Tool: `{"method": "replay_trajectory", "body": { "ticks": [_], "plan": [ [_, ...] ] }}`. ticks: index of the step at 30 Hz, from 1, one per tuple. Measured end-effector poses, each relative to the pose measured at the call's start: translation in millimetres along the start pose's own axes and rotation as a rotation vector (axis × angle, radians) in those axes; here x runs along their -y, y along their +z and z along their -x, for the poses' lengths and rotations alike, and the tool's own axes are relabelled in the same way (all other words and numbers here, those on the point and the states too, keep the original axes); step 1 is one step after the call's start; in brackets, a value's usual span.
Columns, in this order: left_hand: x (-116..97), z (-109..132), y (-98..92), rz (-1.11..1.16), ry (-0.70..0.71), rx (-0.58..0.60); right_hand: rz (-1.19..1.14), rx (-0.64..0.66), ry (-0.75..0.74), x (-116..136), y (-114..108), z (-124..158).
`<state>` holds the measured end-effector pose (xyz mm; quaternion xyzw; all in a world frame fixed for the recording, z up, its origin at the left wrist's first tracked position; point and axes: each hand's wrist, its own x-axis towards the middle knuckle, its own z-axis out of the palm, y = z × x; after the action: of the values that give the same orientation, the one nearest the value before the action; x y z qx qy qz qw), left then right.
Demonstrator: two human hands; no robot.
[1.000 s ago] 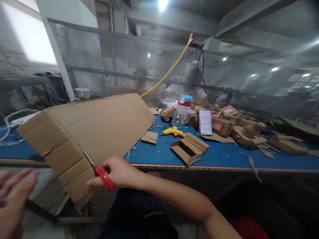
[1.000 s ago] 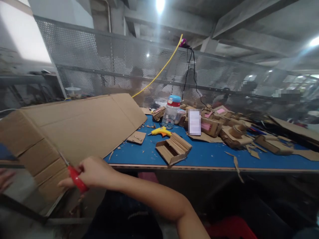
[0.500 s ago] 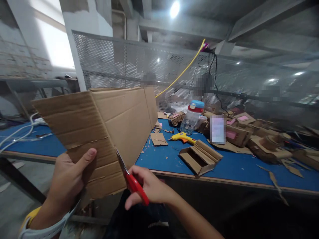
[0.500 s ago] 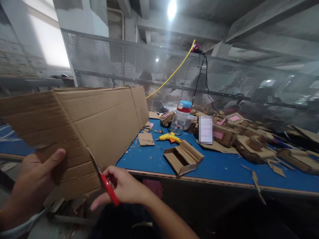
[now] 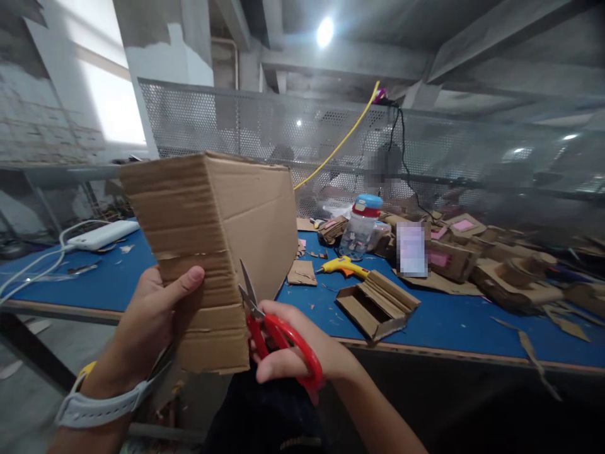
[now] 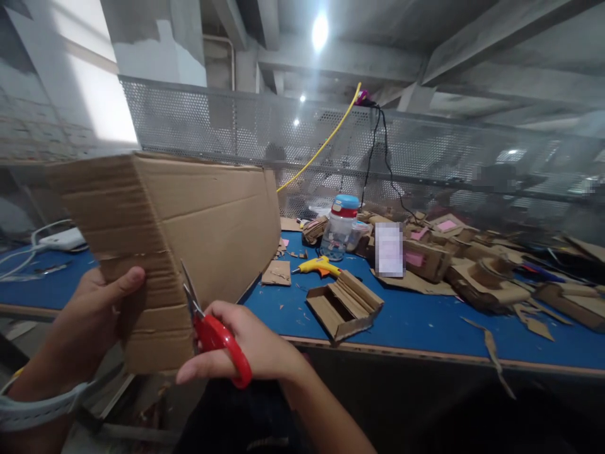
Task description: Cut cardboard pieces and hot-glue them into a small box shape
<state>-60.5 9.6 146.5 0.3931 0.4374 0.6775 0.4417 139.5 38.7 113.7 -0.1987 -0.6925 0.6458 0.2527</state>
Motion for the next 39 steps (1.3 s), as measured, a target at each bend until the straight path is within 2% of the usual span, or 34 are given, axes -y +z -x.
{"method": "replay_trajectory", "body": {
  "ticks": [3,9,14,17,22,26,27,29,31,32,33,34,35,39],
  "plan": [
    [-1.3,-5.3,-0.4,-0.015,-0.027,0.06,0.061,-0.054,0.045,4.0,1.4,-3.9],
    [3.3,-11.1,-3.2,-0.016,-0.022,0.127,0.098,-0.044,0.015,-0.6,-4.9,-4.5],
    [2.5,-7.7,-3.6,-0.041,0.039,0.113,-0.018,0.061,-0.027,-7.6,-18.1,-0.2],
    [2.3,-7.5,-4.4,-0.05,0.051,0.098,-0.012,0.053,-0.039,-6.3,-15.8,-0.1],
    [1.4,-7.7,-1.8,-0.074,0.034,0.06,0.065,-0.153,-0.009,3.5,8.7,-4.6],
    [2.9,-16.6,-6.7,-0.226,0.098,0.122,0.103,-0.371,-0.015,4.8,21.4,-14.1],
    [5.1,-19.3,-10.3,-0.314,0.159,0.132,0.107,-0.427,-0.031,3.8,21.7,-17.8],
    [12.2,-21.2,-18.3,-0.543,0.406,0.104,0.114,-0.512,-0.061,1.3,20.5,-26.2],
    [21.4,-16.0,-23.0,-0.861,0.934,-0.039,0.108,-0.535,-0.07,-0.7,19.5,-34.8],
    [26.1,-11.1,-23.0,-1.031,1.128,-0.002,0.104,-0.532,-0.075,-1.2,19.8,-38.9],
    [30.7,-5.5,-21.3,-1.156,1.262,0.116,0.104,-0.523,-0.089,-1.4,20.9,-42.7],
    [34.9,-0.3,-18.3,-1.254,1.309,0.242,0.11,-0.516,-0.118,-1.4,22.6,-46.1],
    [38.7,3.9,-14.6,-1.278,1.352,0.283,0.124,-0.516,-0.155,-1.1,24.6,-49.1],
    [47.9,3.5,-4.5,-1.219,1.611,0.326,0.221,-0.546,-0.266,0.1,30.4,-57.0]
  ]
}}
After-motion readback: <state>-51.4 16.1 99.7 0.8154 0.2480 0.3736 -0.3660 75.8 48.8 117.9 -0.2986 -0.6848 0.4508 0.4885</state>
